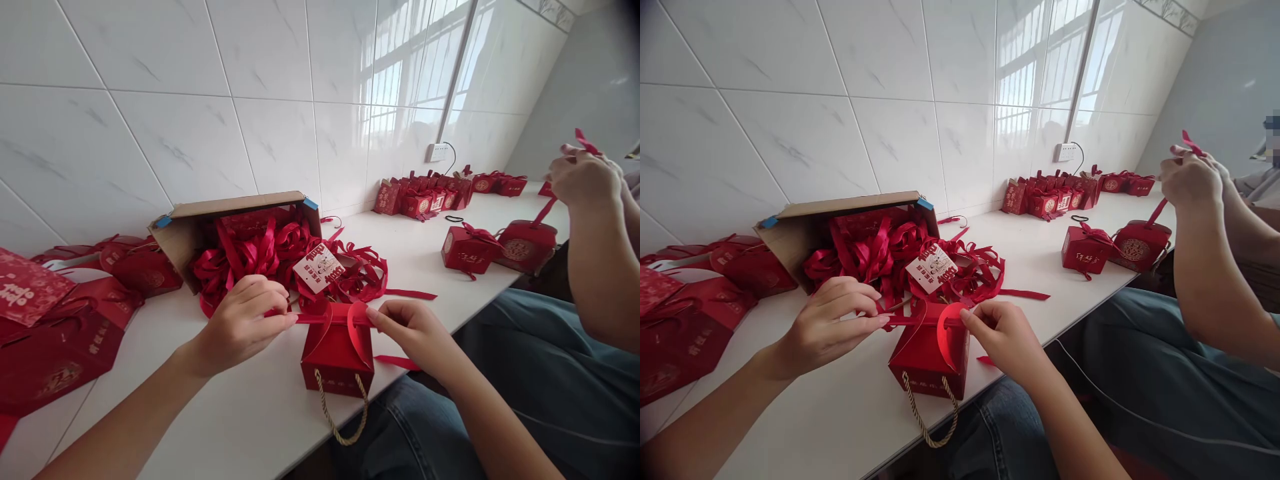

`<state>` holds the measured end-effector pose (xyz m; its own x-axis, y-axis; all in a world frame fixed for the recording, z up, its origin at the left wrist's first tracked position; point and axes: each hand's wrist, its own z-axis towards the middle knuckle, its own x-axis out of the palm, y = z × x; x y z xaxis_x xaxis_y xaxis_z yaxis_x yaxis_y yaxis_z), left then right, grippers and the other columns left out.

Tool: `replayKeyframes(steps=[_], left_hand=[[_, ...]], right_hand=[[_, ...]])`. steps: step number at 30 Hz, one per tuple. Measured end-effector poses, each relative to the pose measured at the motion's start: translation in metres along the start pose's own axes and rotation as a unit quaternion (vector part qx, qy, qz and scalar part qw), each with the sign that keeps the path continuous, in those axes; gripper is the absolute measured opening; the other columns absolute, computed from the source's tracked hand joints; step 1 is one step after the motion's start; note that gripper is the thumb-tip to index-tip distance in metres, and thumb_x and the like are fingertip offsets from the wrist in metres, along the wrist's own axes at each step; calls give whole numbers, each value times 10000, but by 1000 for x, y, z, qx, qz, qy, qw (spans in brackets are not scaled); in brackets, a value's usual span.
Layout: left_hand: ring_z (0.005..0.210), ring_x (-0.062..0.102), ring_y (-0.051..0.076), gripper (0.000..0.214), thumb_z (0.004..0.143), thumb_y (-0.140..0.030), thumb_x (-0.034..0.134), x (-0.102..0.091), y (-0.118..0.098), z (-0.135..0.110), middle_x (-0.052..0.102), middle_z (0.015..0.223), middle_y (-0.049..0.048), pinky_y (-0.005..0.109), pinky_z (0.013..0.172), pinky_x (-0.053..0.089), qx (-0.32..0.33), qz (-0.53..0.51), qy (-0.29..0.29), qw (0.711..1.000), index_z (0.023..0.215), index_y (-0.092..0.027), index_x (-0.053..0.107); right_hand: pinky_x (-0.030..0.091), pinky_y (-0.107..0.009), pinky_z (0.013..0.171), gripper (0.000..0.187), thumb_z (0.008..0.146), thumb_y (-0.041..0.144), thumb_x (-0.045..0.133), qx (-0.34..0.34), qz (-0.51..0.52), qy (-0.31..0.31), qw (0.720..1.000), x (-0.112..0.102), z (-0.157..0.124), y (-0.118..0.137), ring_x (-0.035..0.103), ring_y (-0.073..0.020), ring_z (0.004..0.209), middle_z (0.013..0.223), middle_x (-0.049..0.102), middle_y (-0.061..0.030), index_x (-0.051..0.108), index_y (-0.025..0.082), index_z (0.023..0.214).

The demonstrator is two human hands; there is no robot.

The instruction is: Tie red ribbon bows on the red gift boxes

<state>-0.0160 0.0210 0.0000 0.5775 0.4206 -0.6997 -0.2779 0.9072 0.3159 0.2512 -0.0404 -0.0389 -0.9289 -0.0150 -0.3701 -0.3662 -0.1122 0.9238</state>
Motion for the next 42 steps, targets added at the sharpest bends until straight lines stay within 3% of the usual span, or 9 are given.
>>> replayKeyframes(steps=[7,12,17,19,23,26,32,37,42], left_hand=[[737,536,152,169,862,-116,529,9,-2,2,571,714,-1,336,815,395,-80,-29,144,986,711,-192,530],[744,564,221,302,779,-493,607,-4,-10,11,617,785,27,331,703,412,-328,-63,337,880,793,-201,534],[592,574,200,165,797,-336,510,-18,-27,14,659,695,14,257,500,330,-347,-262,548,715,851,-224,619],[527,542,191,196,779,-303,499,-14,-32,14,624,592,4,257,481,328,-354,-294,569,681,905,-203,611],[537,553,178,201,789,-292,449,-2,-23,8,611,610,-3,256,520,407,-447,-341,520,643,923,-198,566],[767,631,202,279,770,-247,452,2,-5,-1,669,851,32,282,697,473,-493,-394,456,628,1019,-212,572],[1143,526,240,471,871,-412,504,-6,11,1,531,1318,42,354,945,420,-519,-523,165,656,1333,-334,457],[971,573,236,402,879,-493,512,-15,7,25,621,1173,104,321,815,479,-533,-501,-49,680,1106,-198,664],[923,588,207,295,877,-399,564,-29,1,44,660,1019,77,305,802,472,-522,-493,-114,687,1054,-191,674]], right_hand=[[280,-246,522,415,852,533,468,-9,-25,22,999,1,3,-7,347,-108,556,585,399,36,430,191,621],[316,-239,523,354,843,530,495,-12,-89,-117,989,-17,-10,0,403,-117,566,625,479,20,538,191,754],[297,-219,451,331,861,429,498,48,-108,211,970,-27,-31,10,405,-87,462,522,460,34,610,170,688],[366,-222,490,258,863,379,497,77,-132,247,957,-24,-33,6,487,-100,461,539,530,28,654,176,836],[413,-252,531,386,891,368,448,118,-140,184,966,-22,-24,-13,515,-119,434,524,563,30,565,187,1211],[412,-254,507,579,913,363,407,140,-52,128,981,-26,-16,-26,530,-117,458,718,673,-9,258,236,1458],[477,-285,656,638,857,400,564,-25,288,-6,957,-22,0,-27,621,-123,726,1340,517,-79,284,357,1429],[463,-268,649,481,778,303,683,-65,442,-98,889,-19,8,-3,589,-112,683,1125,658,-56,509,289,1226],[448,-245,600,323,711,320,733,-67,432,-150,887,-27,6,20,565,-106,607,745,640,1,609,215,990]])
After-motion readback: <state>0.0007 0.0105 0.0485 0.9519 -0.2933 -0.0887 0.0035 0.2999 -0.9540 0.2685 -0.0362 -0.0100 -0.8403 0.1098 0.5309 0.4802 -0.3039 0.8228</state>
